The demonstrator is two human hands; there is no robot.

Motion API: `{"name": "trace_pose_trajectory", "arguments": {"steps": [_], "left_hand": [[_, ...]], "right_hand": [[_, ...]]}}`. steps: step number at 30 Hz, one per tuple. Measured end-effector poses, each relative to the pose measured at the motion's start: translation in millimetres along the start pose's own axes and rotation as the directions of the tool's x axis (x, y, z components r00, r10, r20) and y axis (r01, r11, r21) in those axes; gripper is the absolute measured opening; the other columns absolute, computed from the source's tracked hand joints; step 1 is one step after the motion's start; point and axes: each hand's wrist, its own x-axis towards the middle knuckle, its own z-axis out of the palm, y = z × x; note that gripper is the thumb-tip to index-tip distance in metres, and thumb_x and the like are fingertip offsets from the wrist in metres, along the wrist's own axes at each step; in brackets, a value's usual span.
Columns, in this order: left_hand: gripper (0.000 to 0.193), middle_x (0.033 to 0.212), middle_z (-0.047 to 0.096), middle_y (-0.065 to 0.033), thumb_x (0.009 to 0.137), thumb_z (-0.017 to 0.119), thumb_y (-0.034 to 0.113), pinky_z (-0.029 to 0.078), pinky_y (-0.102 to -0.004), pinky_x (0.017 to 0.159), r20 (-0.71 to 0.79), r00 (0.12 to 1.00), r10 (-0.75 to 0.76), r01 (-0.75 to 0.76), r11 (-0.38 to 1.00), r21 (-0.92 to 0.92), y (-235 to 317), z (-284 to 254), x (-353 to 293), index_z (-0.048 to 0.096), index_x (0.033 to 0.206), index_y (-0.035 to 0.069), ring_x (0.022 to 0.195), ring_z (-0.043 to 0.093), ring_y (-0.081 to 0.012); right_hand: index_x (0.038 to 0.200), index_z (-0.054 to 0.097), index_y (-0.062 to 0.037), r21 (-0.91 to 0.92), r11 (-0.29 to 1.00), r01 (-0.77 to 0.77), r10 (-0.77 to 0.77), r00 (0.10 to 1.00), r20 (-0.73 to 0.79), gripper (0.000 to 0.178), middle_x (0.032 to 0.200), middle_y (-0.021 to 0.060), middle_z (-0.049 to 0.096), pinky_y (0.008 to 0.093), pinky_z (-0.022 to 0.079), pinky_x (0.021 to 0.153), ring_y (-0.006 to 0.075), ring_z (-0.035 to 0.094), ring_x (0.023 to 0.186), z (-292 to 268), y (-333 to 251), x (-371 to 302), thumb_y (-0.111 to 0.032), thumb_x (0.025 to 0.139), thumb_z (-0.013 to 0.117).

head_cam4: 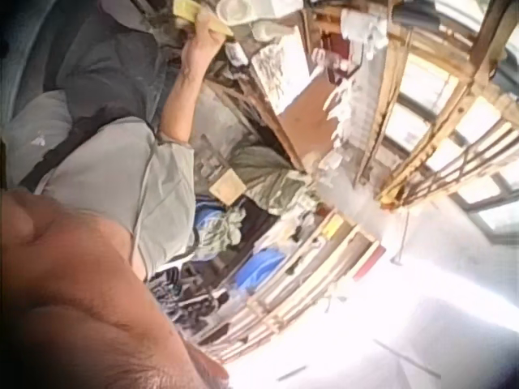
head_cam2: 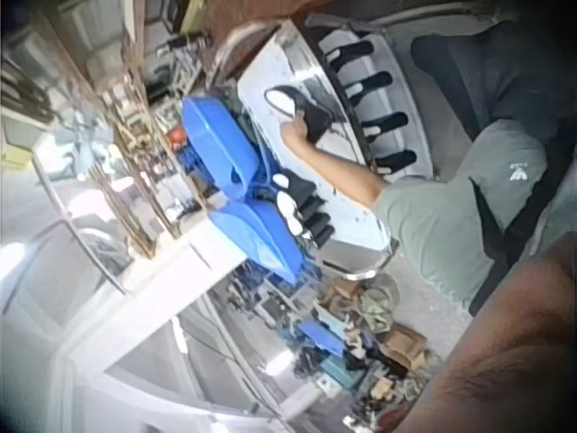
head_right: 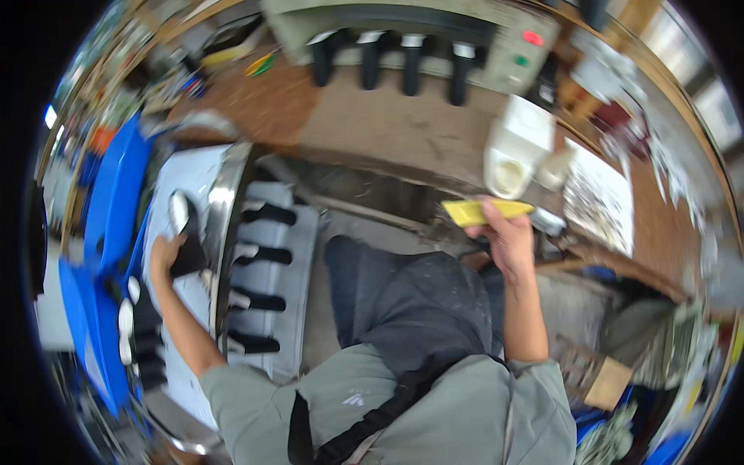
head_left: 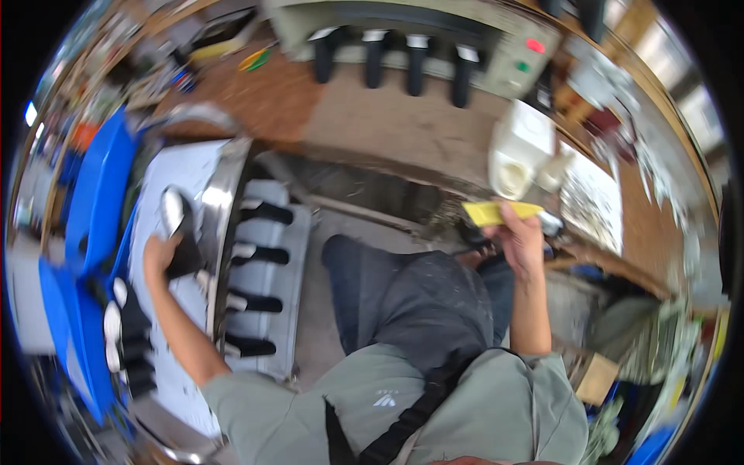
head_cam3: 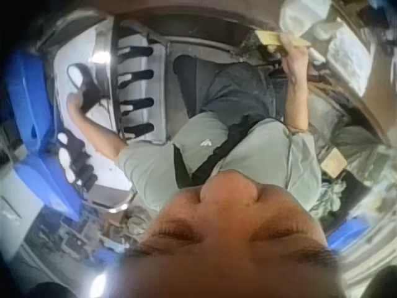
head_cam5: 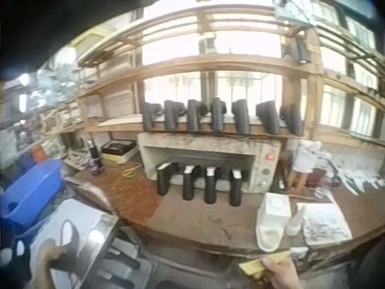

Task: The recorder uses a brush to apply white adhesive/glue to the black soles of shoe components.

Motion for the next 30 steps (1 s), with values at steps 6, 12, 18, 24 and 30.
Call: {"name": "trace_pose_trajectory", "arguments": {"steps": [6,12,18,24,30], "left_hand": [[0.078,0.126,0.051,-0.0159,0.079,0.069,0.019,0.041,-0.0335,0.096,-0.243,0.953,0.18,-0.27,0.149,-0.951,134.4,1.2,-129.6,0.029,0.14,-0.007,0.111,0.054,-0.0233],[0.068,0.126,0.054,-0.012,0.067,0.083,0.016,0.039,-0.0326,0.099,0.018,0.883,0.469,-0.044,0.121,-0.992,309.1,108.2,-225.9,0.052,0.125,-0.001,0.112,0.052,-0.0172],[0.065,0.123,0.057,-0.0129,0.077,0.075,0.027,0.038,-0.0338,0.098,-0.289,0.522,0.803,-0.828,0.394,-0.399,421.9,144.6,-276.7,0.048,0.13,0.002,0.112,0.054,-0.0274],[0.061,0.119,0.057,-0.0151,0.075,0.075,0.022,0.041,-0.0366,0.095,-0.194,0.611,0.768,-0.579,0.265,-0.771,427.3,141.2,-281.6,0.048,0.127,0.003,0.108,0.055,-0.0298],[0.057,0.12,0.055,-0.0192,0.077,0.072,0.013,0.043,-0.0382,0.096,0.062,0.692,0.719,-0.308,0.373,-0.875,421.1,143.4,-284.2,0.047,0.126,0.0,0.111,0.054,-0.0287]], "right_hand": [[0.096,0.065,0.0037,-0.266,0.936,0.233,-0.314,0.893,-0.322,0.018,0.081,0.0094,0.068,0.0259,0.053,0.06,0.0137,0.065,0.069,-82.8,-22.5,11.5,-0.011,0.087,0.065],[0.094,0.067,0.0005,-0.561,0.813,0.158,-0.37,0.884,-0.287,0.017,0.075,0.0037,0.066,0.0245,0.049,0.059,0.0106,0.061,0.065,-96.3,-23.3,39.5,-0.015,0.088,0.064],[0.094,0.067,0.0007,-0.831,0.502,0.238,-0.497,0.866,-0.052,0.016,0.081,0.0092,0.066,0.0266,0.047,0.06,0.0143,0.061,0.07,-94.3,-20.5,49.6,-0.012,0.086,0.064],[0.092,0.067,0.0013,-0.811,0.538,0.23,-0.461,0.886,-0.055,0.013,0.077,0.0077,0.063,0.0252,0.045,0.05,0.0119,0.06,0.061,-98.1,-18.5,55.8,-0.009,0.086,0.064],[0.092,0.066,0.0025,-0.753,0.636,0.173,-0.38,0.918,-0.11,0.013,0.077,0.0063,0.062,0.0218,0.043,0.042,0.0091,0.058,0.05,-96.9,-17.0,59.6,-0.008,0.087,0.063]]}}
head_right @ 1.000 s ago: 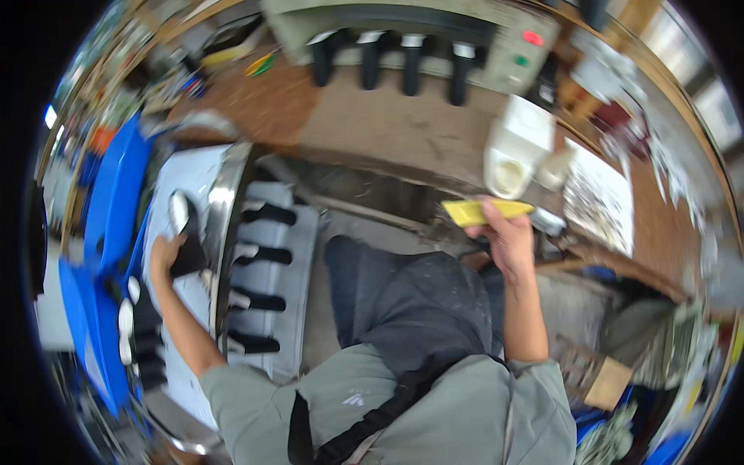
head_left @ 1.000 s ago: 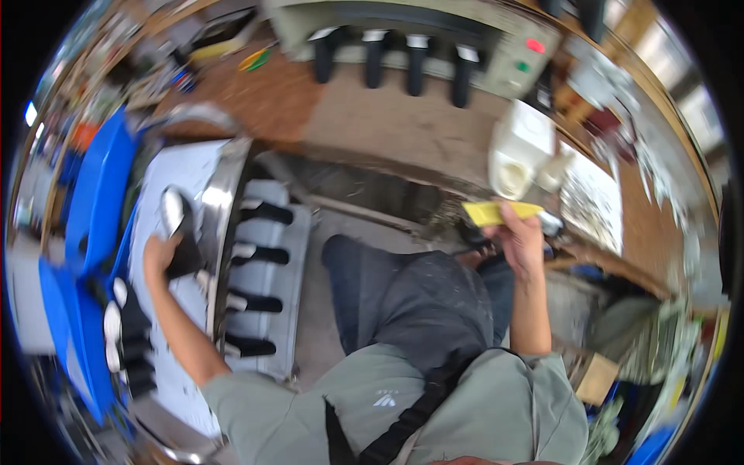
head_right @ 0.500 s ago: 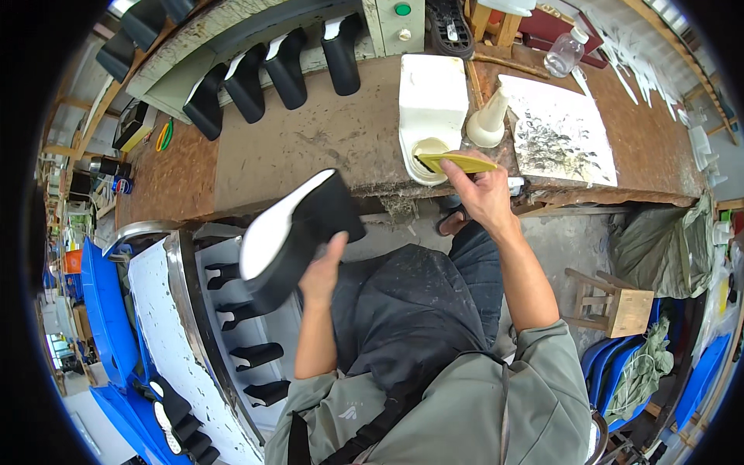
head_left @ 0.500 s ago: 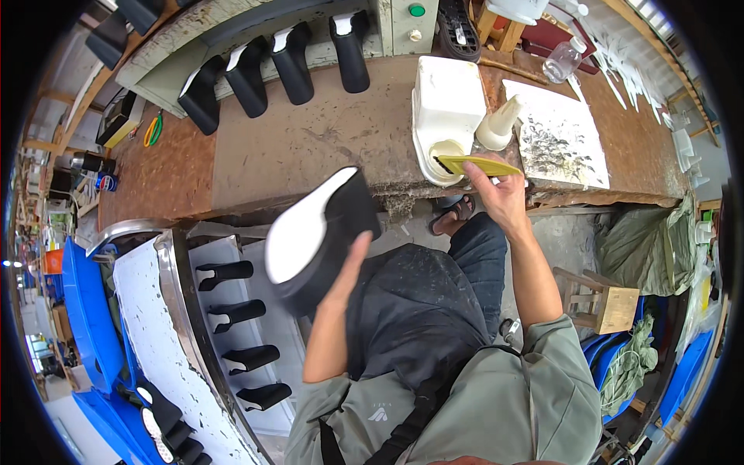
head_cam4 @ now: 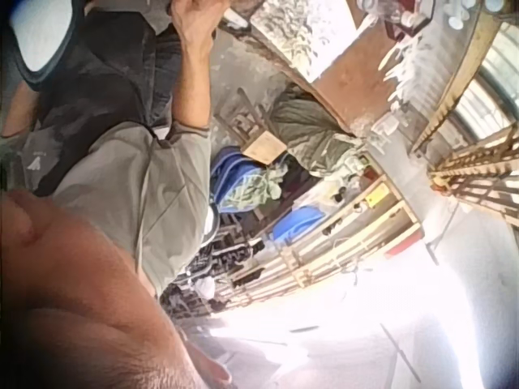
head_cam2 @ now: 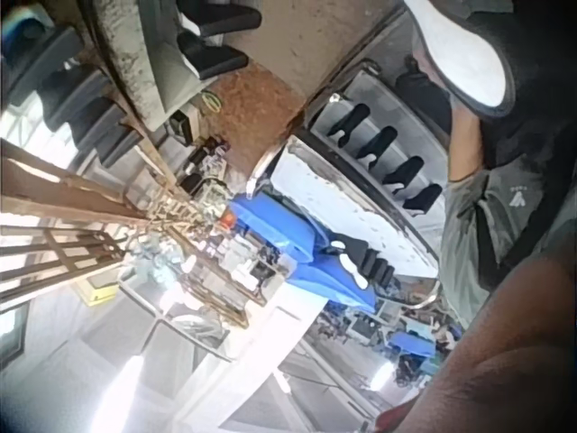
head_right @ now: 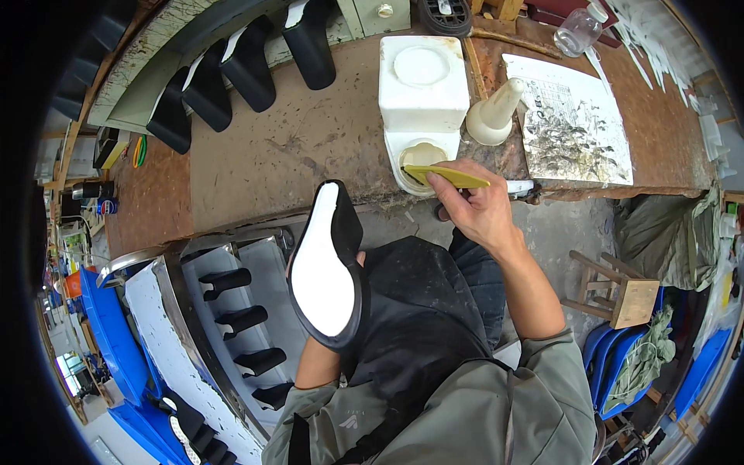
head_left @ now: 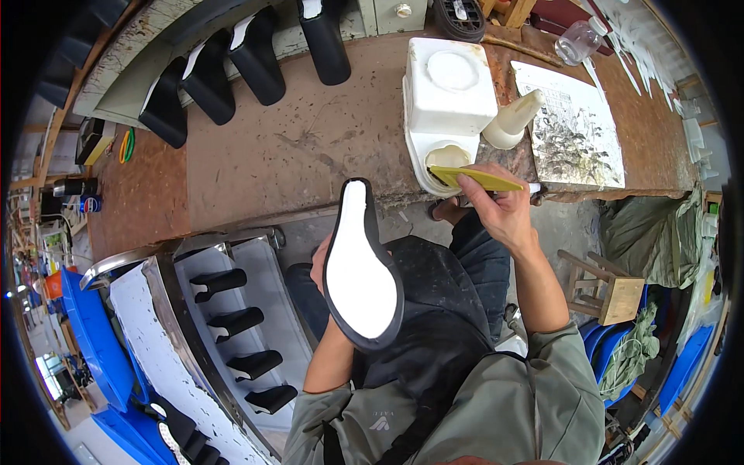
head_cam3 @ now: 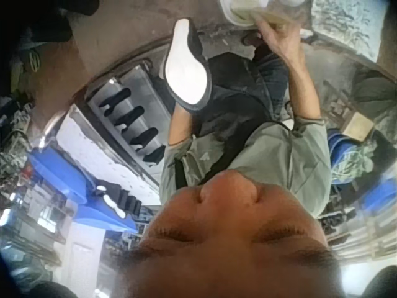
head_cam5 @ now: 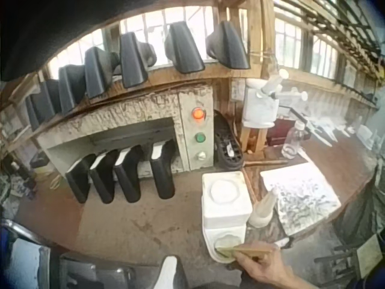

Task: The recorder uses a brush to apply white adhesive/glue to the black soles of shoe components.

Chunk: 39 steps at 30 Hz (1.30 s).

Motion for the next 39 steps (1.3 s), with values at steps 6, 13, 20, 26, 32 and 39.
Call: {"name": "trace_pose_trajectory", "arguments": {"steps": [6,13,20,26,32,39], "left_hand": [[0.061,0.13,0.046,-0.0245,0.077,0.071,0.005,0.042,-0.0414,0.1,-0.144,0.827,0.543,-0.544,0.838,0.038,-51.1,6.9,2.8,0.036,0.127,0.0,0.116,0.052,-0.031],[0.077,0.122,0.052,-0.0253,0.063,0.084,0.005,0.045,-0.0413,0.098,-0.274,0.653,0.706,-0.718,0.692,0.073,-39.2,12.0,9.7,0.037,0.124,0.0,0.116,0.054,-0.0334],[0.083,0.128,0.041,-0.0276,0.069,0.082,0.014,0.044,-0.0477,0.099,-0.126,0.476,0.871,-0.82,0.491,0.294,-11.1,-5.2,0.1,0.022,0.126,0.005,0.117,0.051,-0.0396],[0.087,0.136,0.034,-0.0255,0.078,0.075,0.028,0.04,-0.0418,0.102,0.09,0.503,0.859,-0.807,0.43,0.404,-30.1,-26.8,-28.7,0.015,0.137,0.007,0.125,0.042,-0.0399],[0.087,0.144,0.028,-0.0232,0.08,0.072,0.028,0.032,-0.0314,0.107,0.04,0.496,0.868,-0.809,0.445,0.384,3.8,-50.4,-53.8,0.017,0.144,0.01,0.13,0.04,-0.0319],[0.065,0.147,0.027,-0.021,0.087,0.061,0.035,0.032,-0.0347,0.107,0.077,0.693,0.716,-0.667,0.598,0.445,-23.3,-59.9,-86.2,0.031,0.139,0.008,0.131,0.038,-0.0359]], "right_hand": [[0.092,0.066,0.0026,0.055,0.99,-0.133,0.132,0.991,0.018,0.013,0.07,0.0033,0.061,0.0216,0.042,0.043,0.0077,0.058,0.051,0.2,-1.8,4.3,-0.01,0.087,0.064],[0.087,0.067,0.0016,0.315,0.87,-0.378,0.374,0.924,0.076,0.012,0.065,0.0027,0.062,0.019,0.038,0.045,0.0064,0.053,0.049,-14.5,-0.3,3.9,-0.011,0.085,0.067],[0.086,0.066,0.0048,0.593,0.778,-0.208,0.247,0.969,0.017,0.012,0.072,0.008,0.065,0.0203,0.041,0.045,0.0095,0.055,0.05,-22.7,-89.8,-28.2,-0.007,0.084,0.067],[0.089,0.065,0.0072,0.394,0.916,0.075,-0.097,0.995,0.038,0.012,0.08,0.0127,0.066,0.0226,0.046,0.054,0.013,0.061,0.064,-16.1,-124.5,-26.3,-0.001,0.08,0.069],[0.084,0.066,0.0058,0.263,0.918,0.297,-0.303,0.953,-0.018,0.013,0.075,0.0129,0.065,0.0247,0.044,0.053,0.0149,0.059,0.059,-22.3,-146.8,-37.0,-0.005,0.078,0.069],[0.08,0.065,0.0028,0.18,0.906,0.384,-0.401,0.914,0.068,0.022,0.068,0.0111,0.063,0.0286,0.043,0.052,0.0176,0.057,0.056,-26.6,-167.6,-56.8,-0.016,0.072,0.073]]}}
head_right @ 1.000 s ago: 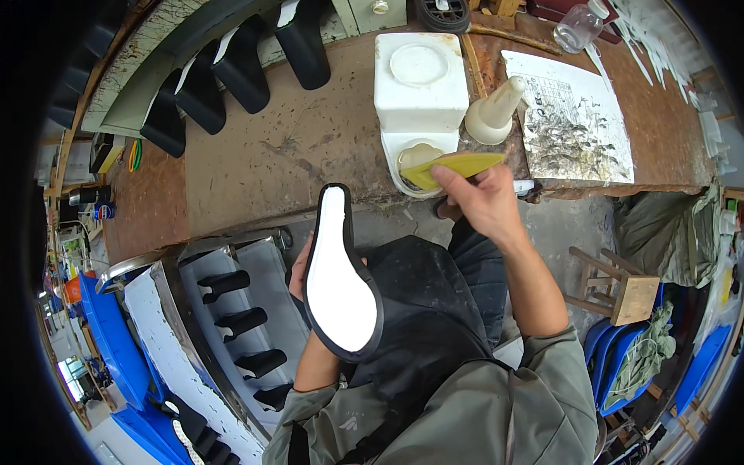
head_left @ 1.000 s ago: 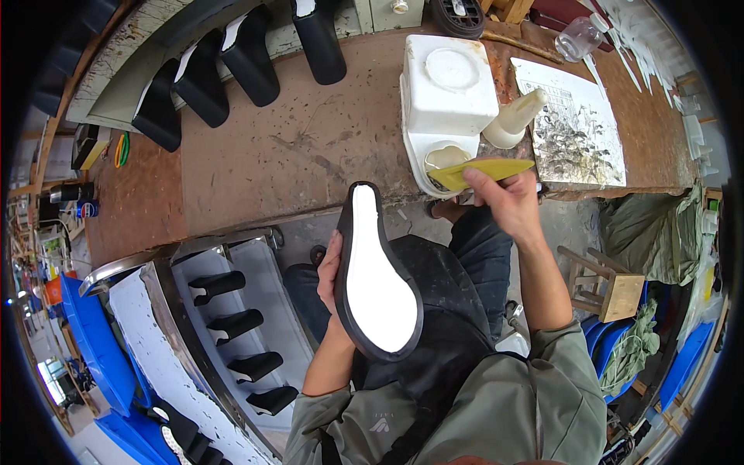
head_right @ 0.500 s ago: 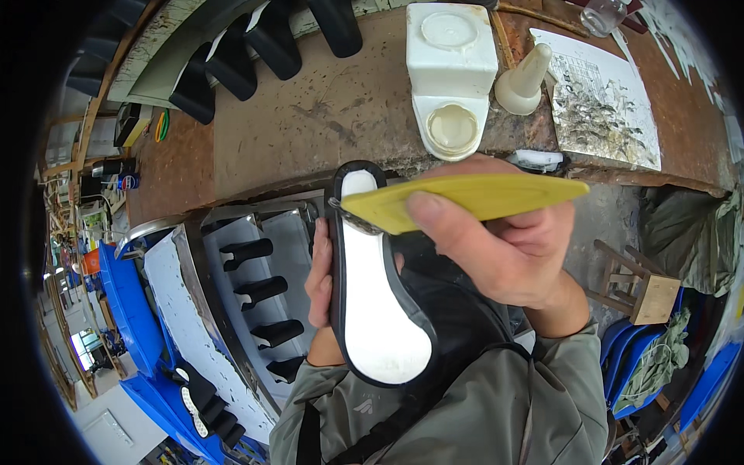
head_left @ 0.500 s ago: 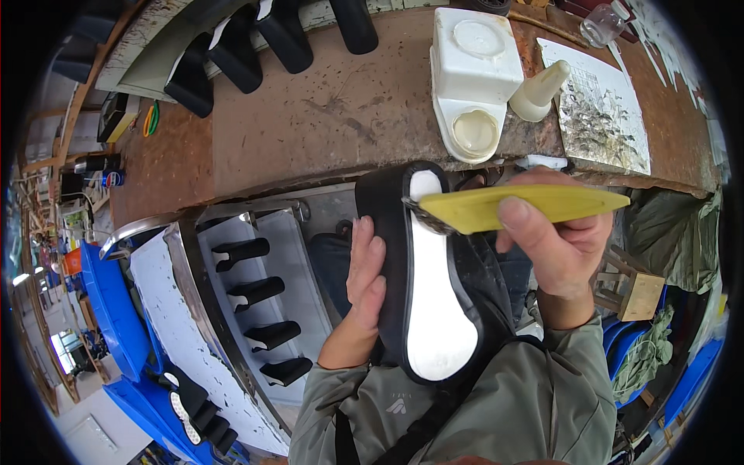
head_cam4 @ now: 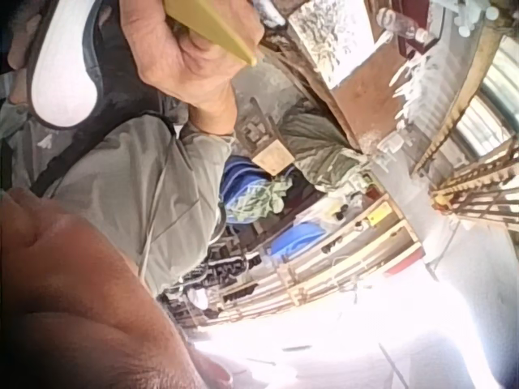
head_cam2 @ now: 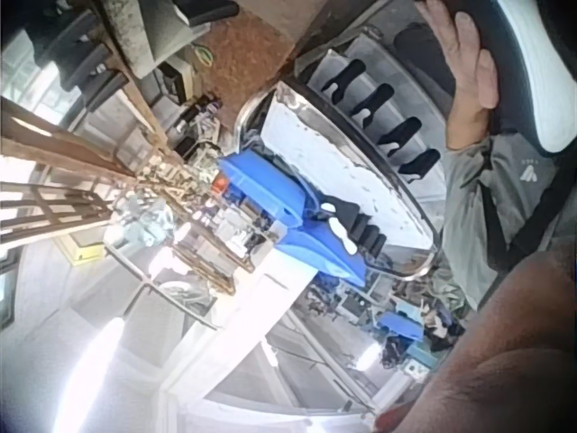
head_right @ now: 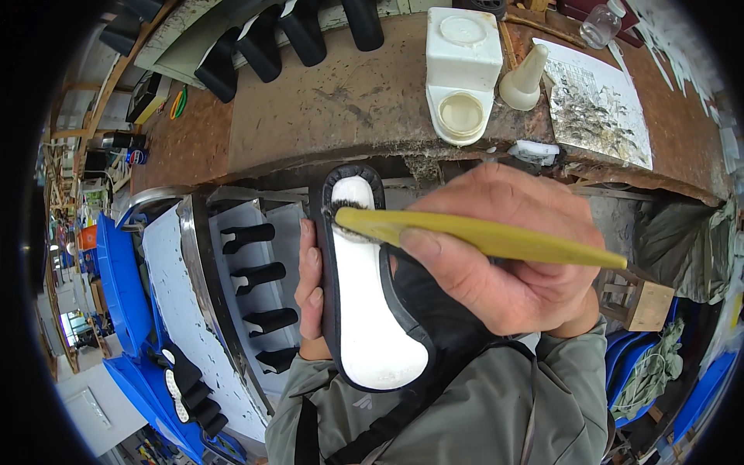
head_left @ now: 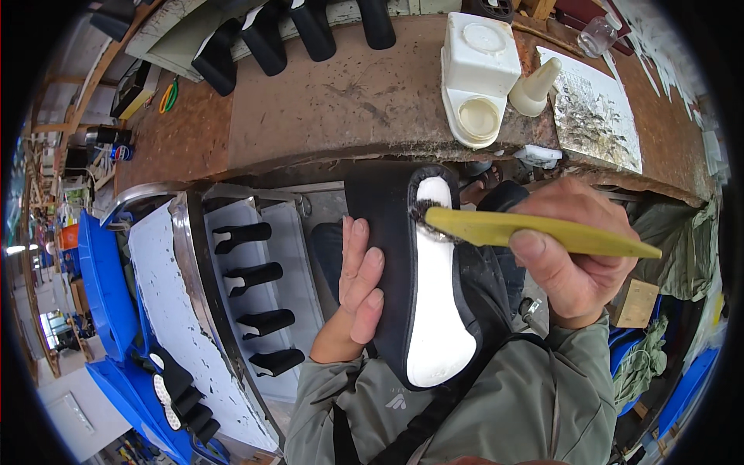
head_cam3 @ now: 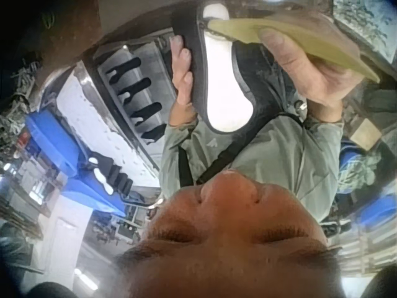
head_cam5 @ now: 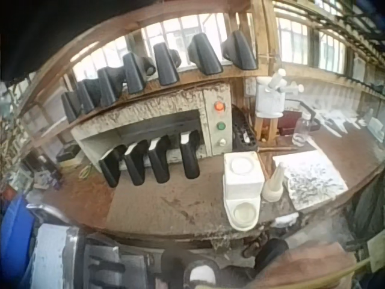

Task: The recorder uses a brush to apply white adhesive/glue to the black soles of shoe components.

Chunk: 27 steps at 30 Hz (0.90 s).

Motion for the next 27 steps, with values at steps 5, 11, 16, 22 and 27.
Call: {"name": "trace_pose_trajectory", "arguments": {"steps": [5,11,16,22,27], "left_hand": [[0.051,0.139,0.033,-0.0264,0.085,0.059,0.019,0.029,-0.0577,0.104,-0.359,0.897,0.258,-0.37,0.883,-0.29,15.6,-13.7,50.6,0.032,0.126,0.006,0.124,0.039,-0.0499],[0.085,0.138,0.033,-0.0262,0.068,0.079,0.003,0.043,-0.0459,0.101,-0.368,0.867,0.337,-0.384,0.921,-0.061,3.0,-9.0,33.8,0.022,0.132,0.004,0.124,0.042,-0.0433],[0.071,0.134,0.038,-0.0253,0.072,0.077,0.005,0.041,-0.0497,0.102,-0.312,0.938,0.153,-0.209,0.966,-0.154,-1.7,0.0,25.2,0.027,0.122,0.005,0.123,0.045,-0.042],[0.043,0.132,0.044,-0.0286,0.087,0.056,0.007,0.029,-0.0635,0.102,-0.48,0.841,0.251,-0.41,0.874,-0.262,3.1,-9.7,49.5,0.035,0.125,0.007,0.122,0.043,-0.05],[0.04,0.13,0.046,-0.0286,0.087,0.057,0.008,0.032,-0.0606,0.102,-0.494,0.847,0.194,-0.374,0.879,-0.296,7.2,-7.6,48.3,0.038,0.122,0.005,0.121,0.045,-0.0476]], "right_hand": [[0.079,0.065,0.0019,0.025,0.999,-0.044,0.043,0.998,0.035,0.02,0.067,0.0107,0.063,0.0299,0.044,0.053,0.0192,0.057,0.056,0.9,-14.7,-14.7,-0.015,0.072,0.073],[0.082,0.067,0.0069,0.155,0.982,0.112,-0.131,0.984,0.118,0.014,0.068,0.0144,0.066,0.0258,0.049,0.046,0.02,0.063,0.054,6.8,-14.0,-24.6,0.001,0.07,0.072],[0.081,0.066,0.0086,0.205,0.972,0.119,-0.149,0.979,0.138,0.014,0.066,0.015,0.065,0.0268,0.051,0.047,0.0212,0.065,0.054,9.9,-20.6,-31.1,0.002,0.069,0.071],[0.08,0.065,0.0097,0.229,0.956,0.183,-0.226,0.958,0.179,0.015,0.066,0.0157,0.065,0.0275,0.051,0.047,0.0215,0.065,0.053,14.9,-21.9,-37.9,0.003,0.068,0.071],[0.078,0.065,0.0106,0.27,0.935,0.23,-0.276,0.95,0.145,0.015,0.065,0.0161,0.065,0.0267,0.05,0.044,0.0209,0.063,0.05,20.5,-22.8,-46.7,0.003,0.067,0.071]]}}
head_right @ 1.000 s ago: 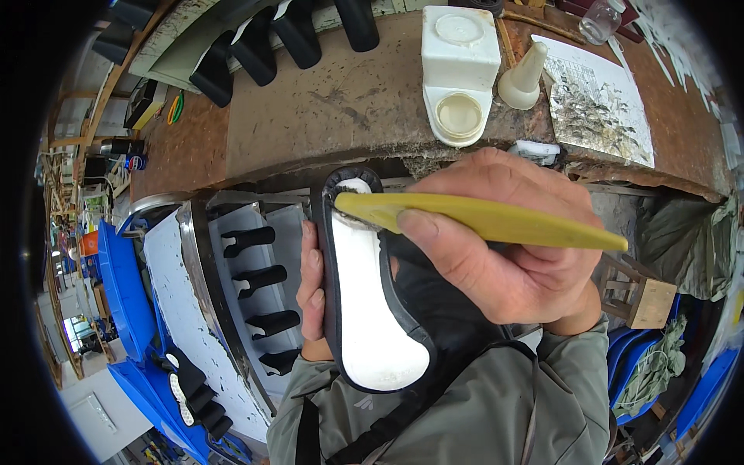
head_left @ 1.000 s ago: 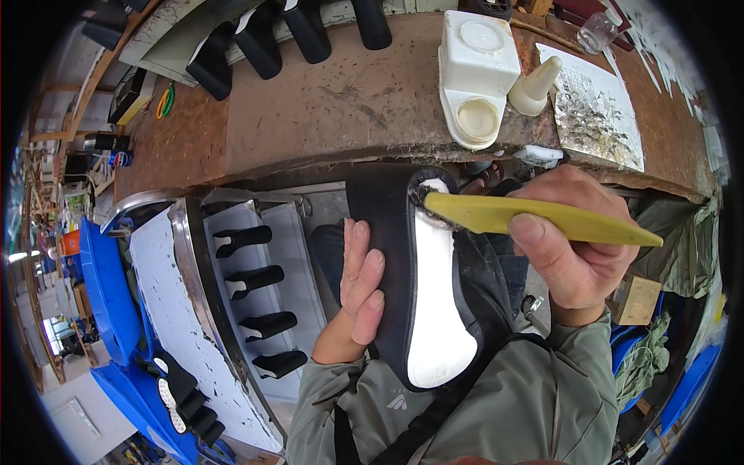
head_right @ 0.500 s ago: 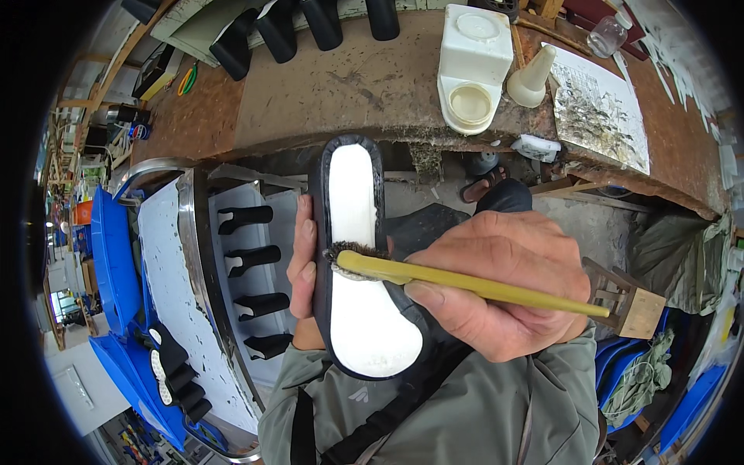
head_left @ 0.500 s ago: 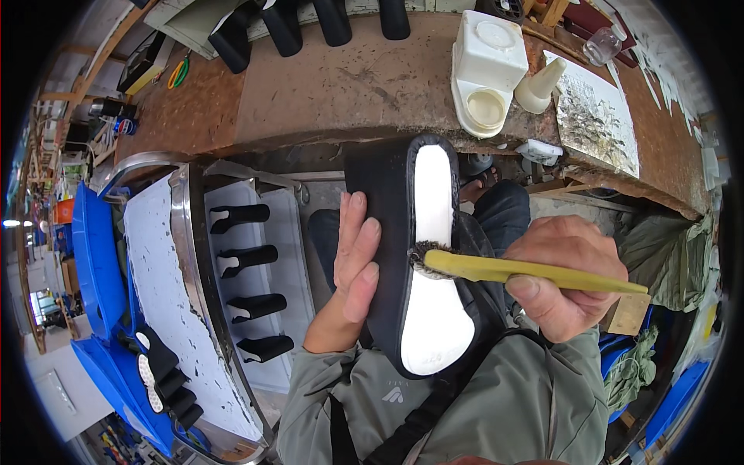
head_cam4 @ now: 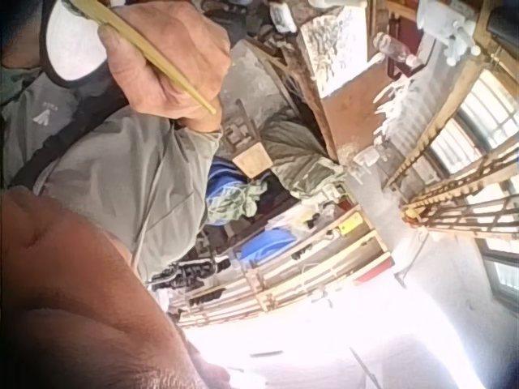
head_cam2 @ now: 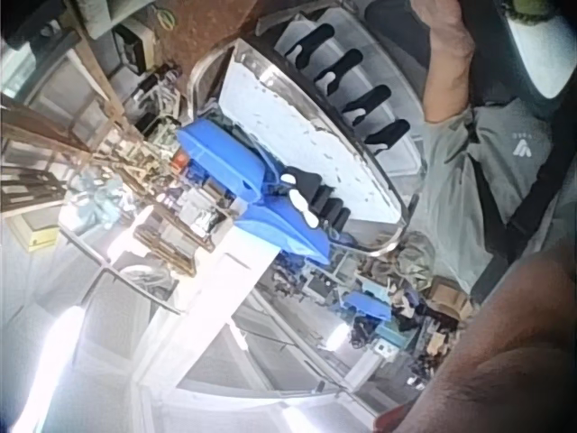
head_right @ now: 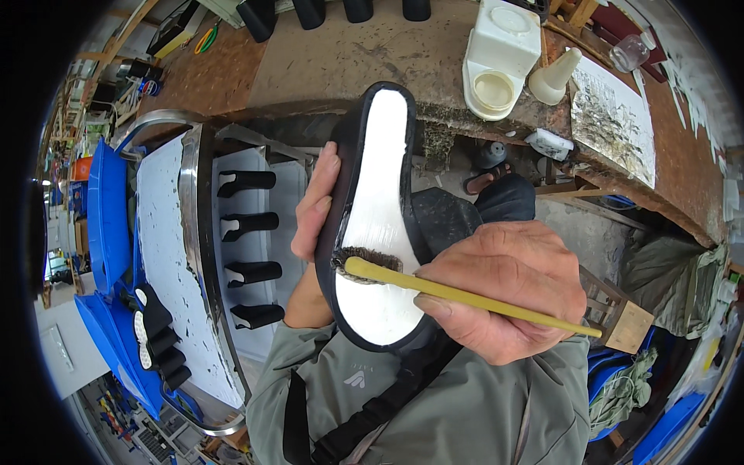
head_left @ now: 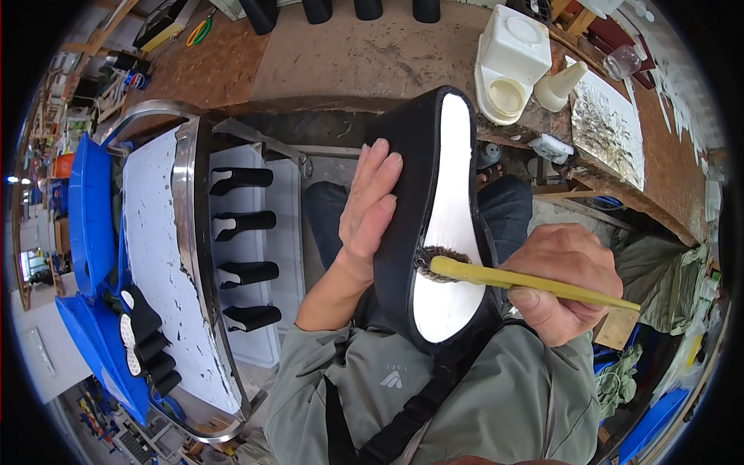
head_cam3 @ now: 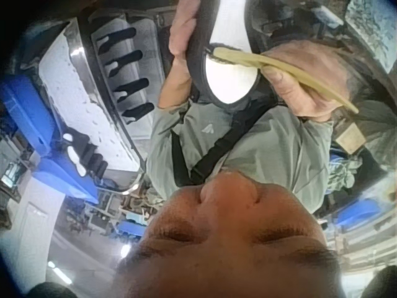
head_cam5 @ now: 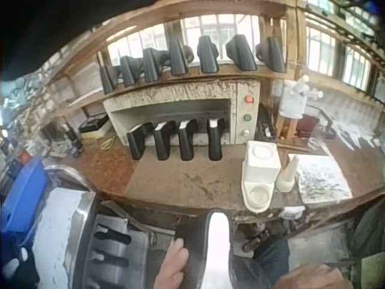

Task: The recorder uses a brush to apply white adhesive/glue to the black soles of shoe components.

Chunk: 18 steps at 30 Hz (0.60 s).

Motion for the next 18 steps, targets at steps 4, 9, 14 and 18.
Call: {"name": "trace_pose_trajectory", "arguments": {"steps": [4,9,14,18], "left_hand": [[0.041,0.128,0.048,-0.0285,0.086,0.06,0.009,0.035,-0.058,0.101,0.005,0.999,-0.046,0.046,0.998,-0.031,1.6,0.8,-3.1,0.038,0.121,0.005,0.119,0.048,-0.0457],[0.042,0.125,0.051,-0.0279,0.084,0.062,0.009,0.038,-0.054,0.1,0.057,0.991,-0.119,0.122,0.99,-0.066,8.2,-0.6,3.4,0.04,0.12,0.003,0.117,0.051,-0.0441],[0.045,0.124,0.052,-0.0272,0.081,0.064,0.007,0.04,-0.0498,0.1,0.093,0.981,-0.169,0.179,0.978,-0.108,14.6,-0.3,9.7,0.042,0.119,0.001,0.116,0.052,-0.0427],[0.045,0.124,0.053,-0.0252,0.076,0.067,0.006,0.04,-0.0472,0.1,0.189,0.948,-0.255,0.287,0.943,-0.168,16.7,-6.2,9.2,0.046,0.116,-0.001,0.115,0.053,-0.0412]], "right_hand": [[0.078,0.064,0.0109,-0.001,1.0,0.025,-0.025,0.999,0.022,0.016,0.064,0.0165,0.064,0.0264,0.049,0.042,0.021,0.063,0.049,2.4,-2.3,-3.2,0.002,0.066,0.071],[0.081,0.062,0.0093,0.0,0.993,0.117,-0.117,0.991,0.07,0.02,0.063,0.0161,0.063,0.0263,0.047,0.041,0.0185,0.059,0.044,1.0,-4.0,-6.9,-0.009,0.075,0.069],[0.078,0.065,0.0102,0.043,0.995,0.089,-0.093,0.992,0.085,0.018,0.064,0.0173,0.064,0.0254,0.046,0.038,0.0198,0.061,0.046,1.5,-10.8,-7.7,-0.001,0.065,0.072],[0.079,0.066,0.0099,0.059,0.993,0.1,-0.108,0.983,0.149,0.02,0.065,0.0168,0.064,0.0235,0.044,0.037,0.0191,0.06,0.046,-1.2,-13.9,-7.4,-0.001,0.065,0.072]]}}
